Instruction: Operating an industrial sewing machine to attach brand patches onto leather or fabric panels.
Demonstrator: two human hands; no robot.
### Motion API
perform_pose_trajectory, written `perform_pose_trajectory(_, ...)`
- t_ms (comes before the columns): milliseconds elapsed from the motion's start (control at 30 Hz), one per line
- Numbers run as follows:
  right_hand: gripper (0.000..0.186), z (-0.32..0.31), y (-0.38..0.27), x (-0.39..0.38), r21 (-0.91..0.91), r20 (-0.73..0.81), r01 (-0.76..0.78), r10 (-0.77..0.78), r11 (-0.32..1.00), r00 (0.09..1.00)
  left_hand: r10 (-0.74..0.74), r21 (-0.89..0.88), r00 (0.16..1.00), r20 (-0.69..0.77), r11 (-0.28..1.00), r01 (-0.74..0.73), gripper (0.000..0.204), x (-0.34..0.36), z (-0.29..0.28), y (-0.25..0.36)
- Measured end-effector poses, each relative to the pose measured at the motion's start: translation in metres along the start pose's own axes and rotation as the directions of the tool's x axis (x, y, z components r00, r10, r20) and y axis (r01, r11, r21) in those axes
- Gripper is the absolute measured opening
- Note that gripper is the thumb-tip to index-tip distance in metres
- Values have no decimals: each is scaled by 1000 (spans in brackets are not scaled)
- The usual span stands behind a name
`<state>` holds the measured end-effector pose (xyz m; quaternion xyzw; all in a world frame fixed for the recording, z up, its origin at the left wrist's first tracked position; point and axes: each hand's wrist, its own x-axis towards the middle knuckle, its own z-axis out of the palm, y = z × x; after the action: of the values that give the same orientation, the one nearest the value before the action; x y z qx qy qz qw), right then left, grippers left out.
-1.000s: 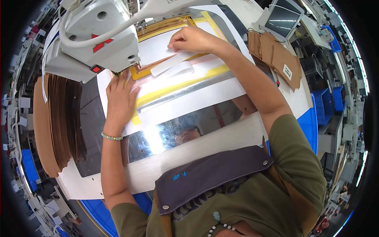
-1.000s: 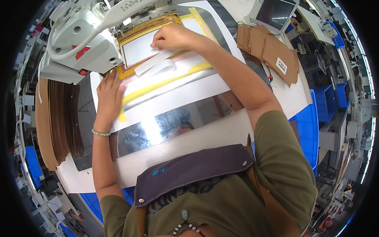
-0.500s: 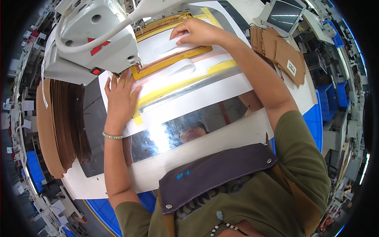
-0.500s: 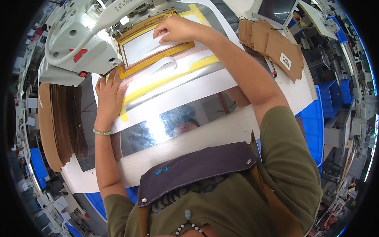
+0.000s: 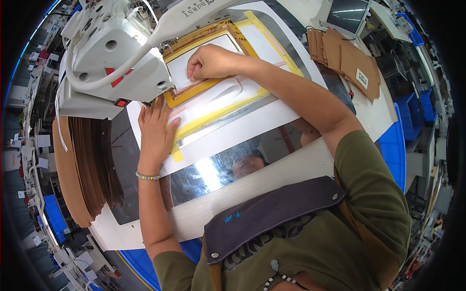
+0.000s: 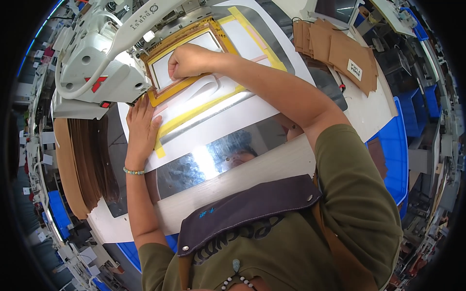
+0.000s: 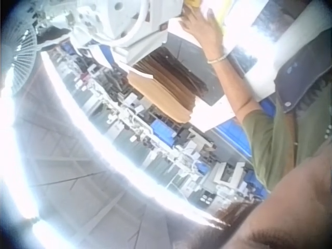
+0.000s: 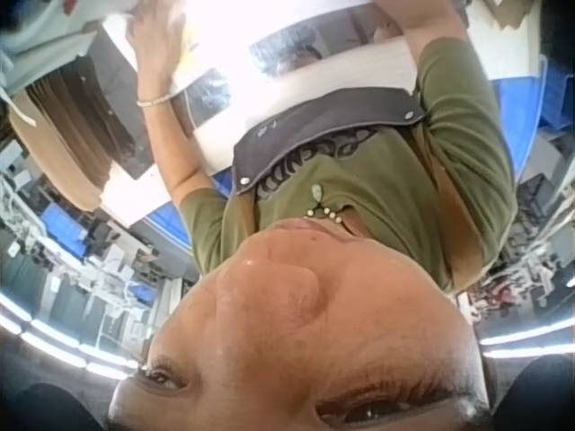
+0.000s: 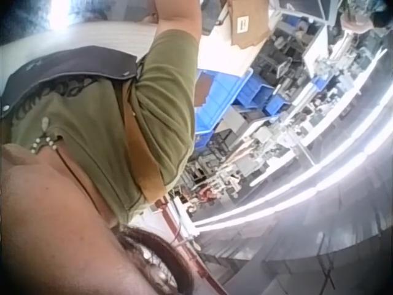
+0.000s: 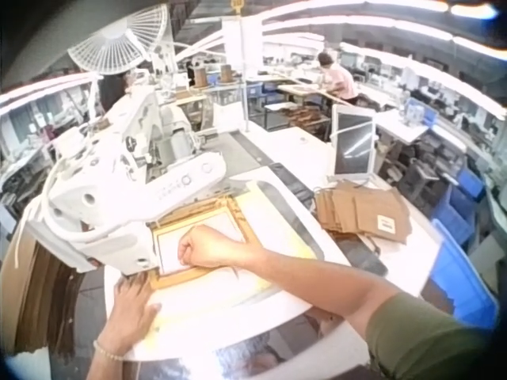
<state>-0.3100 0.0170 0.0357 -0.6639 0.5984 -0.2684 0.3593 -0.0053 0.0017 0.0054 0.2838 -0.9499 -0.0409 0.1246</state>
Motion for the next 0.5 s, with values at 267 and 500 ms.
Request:
perform_pose_trajectory(267,17,-15,3,-4,-232,-9,164,-171,959,985,-10,12,1000,-5,1000,10,52,2,0,4)
perform_pose_trajectory(500,15,-100,10,-20,-156,54,3,6,988,999,-31,101,998,56,995,25,56,1,0,3)
